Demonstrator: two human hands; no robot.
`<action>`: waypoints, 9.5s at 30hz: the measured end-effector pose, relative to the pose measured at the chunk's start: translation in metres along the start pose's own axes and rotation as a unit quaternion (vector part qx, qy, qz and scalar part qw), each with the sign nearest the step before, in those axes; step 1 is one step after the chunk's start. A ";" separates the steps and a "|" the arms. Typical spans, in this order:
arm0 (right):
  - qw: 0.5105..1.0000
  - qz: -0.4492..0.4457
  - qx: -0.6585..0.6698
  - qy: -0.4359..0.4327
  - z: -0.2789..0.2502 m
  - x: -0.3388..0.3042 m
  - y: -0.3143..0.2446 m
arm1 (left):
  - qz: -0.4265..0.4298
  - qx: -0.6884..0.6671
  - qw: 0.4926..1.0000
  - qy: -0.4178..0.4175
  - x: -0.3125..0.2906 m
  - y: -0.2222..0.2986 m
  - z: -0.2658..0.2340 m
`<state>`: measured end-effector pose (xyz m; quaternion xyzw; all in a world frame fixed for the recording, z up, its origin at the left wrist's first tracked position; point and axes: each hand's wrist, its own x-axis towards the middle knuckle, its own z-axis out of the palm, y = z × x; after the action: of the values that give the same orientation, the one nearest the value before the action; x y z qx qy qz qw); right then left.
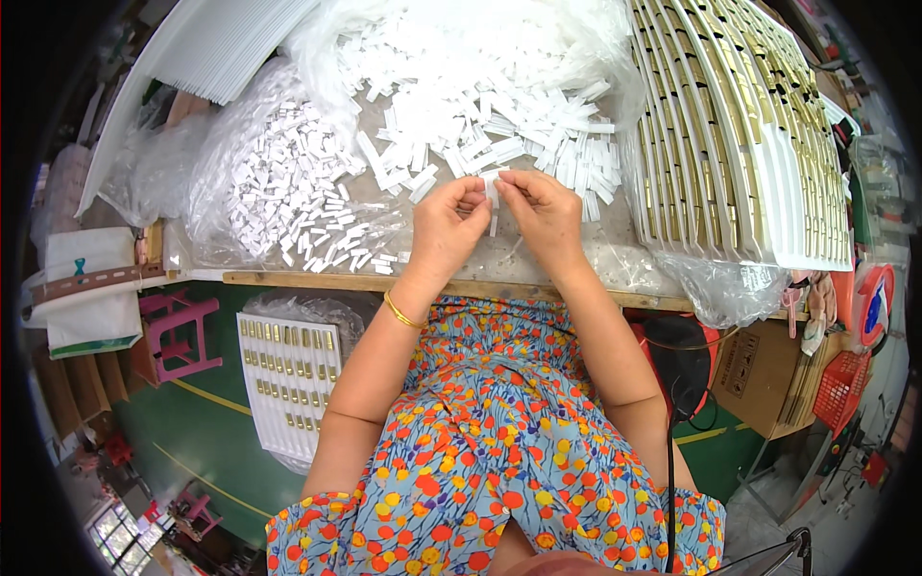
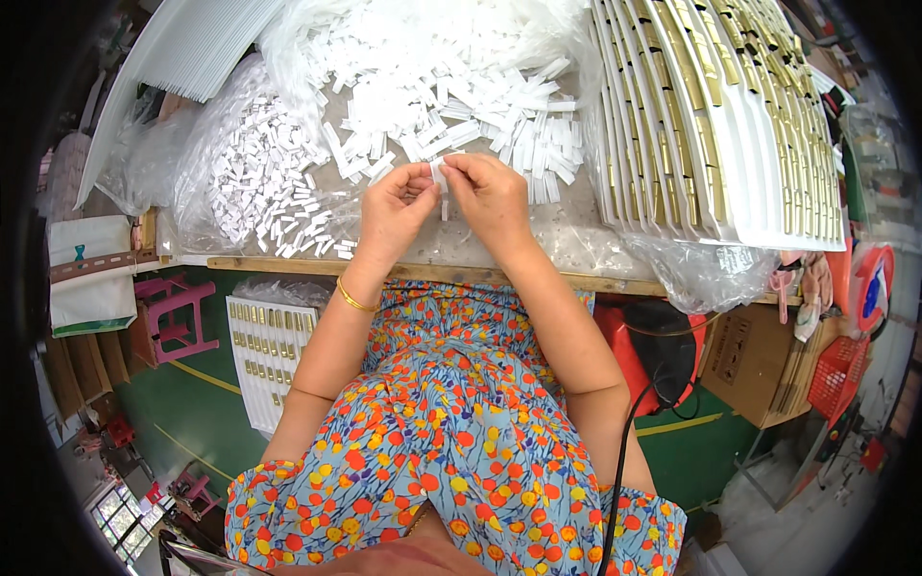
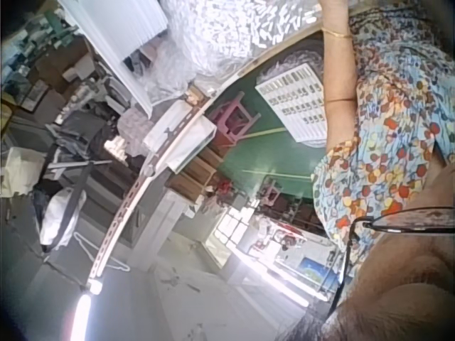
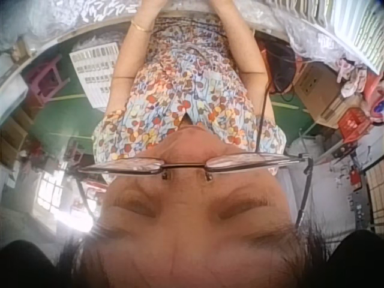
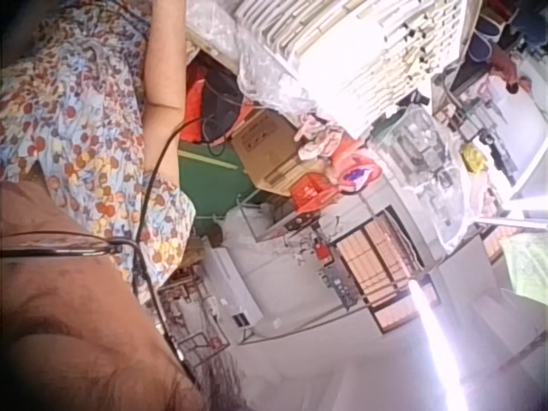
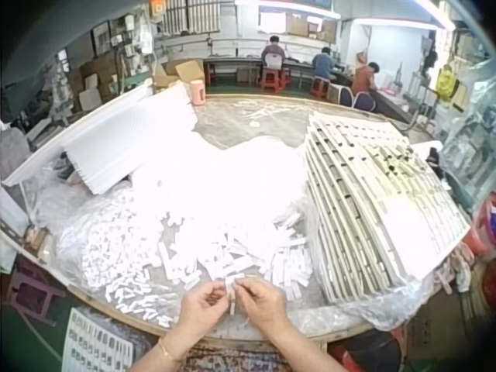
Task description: Manually assemble small white plastic and gold metal components by inserting them into each other and placing them in a tray.
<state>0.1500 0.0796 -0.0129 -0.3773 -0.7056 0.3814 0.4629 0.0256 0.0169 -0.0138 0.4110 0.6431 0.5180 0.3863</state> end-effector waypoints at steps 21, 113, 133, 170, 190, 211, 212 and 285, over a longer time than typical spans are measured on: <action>1.000 -0.016 -0.021 0.005 -0.008 -0.001 -0.017 | 0.107 -0.015 0.993 -0.039 -0.003 0.020 -0.005; 0.983 0.037 -0.032 -0.179 -0.008 -0.009 -0.023 | -0.160 -0.358 0.920 0.018 -0.009 0.000 -0.025; 0.978 0.118 0.165 -0.047 0.003 -0.027 -0.034 | 0.059 -0.105 0.991 0.062 -0.023 0.011 -0.007; 0.957 0.202 0.181 -0.103 -0.003 -0.035 -0.038 | -0.031 -0.338 0.940 -0.027 -0.029 0.017 -0.008; 0.916 -0.081 -0.222 -0.323 -0.075 -0.024 -0.070 | 0.131 0.128 0.908 -0.377 -0.012 0.071 -0.014; 0.809 -0.036 -0.585 -0.051 -0.215 0.122 -0.117 | -0.225 -0.296 0.918 -0.140 -0.004 0.032 0.017; 0.813 -0.056 -0.578 -0.043 -0.210 0.123 -0.114 | -0.227 -0.321 0.910 -0.135 -0.005 0.029 0.015; 0.967 0.106 0.032 -0.230 -0.072 -0.012 -0.034 | -0.017 -0.003 0.976 -0.215 -0.020 0.027 -0.017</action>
<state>0.2155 0.0683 0.0331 -0.3365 -0.7367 0.5273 0.2570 0.0207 -0.0041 0.0170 0.5003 0.5504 0.4127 0.5257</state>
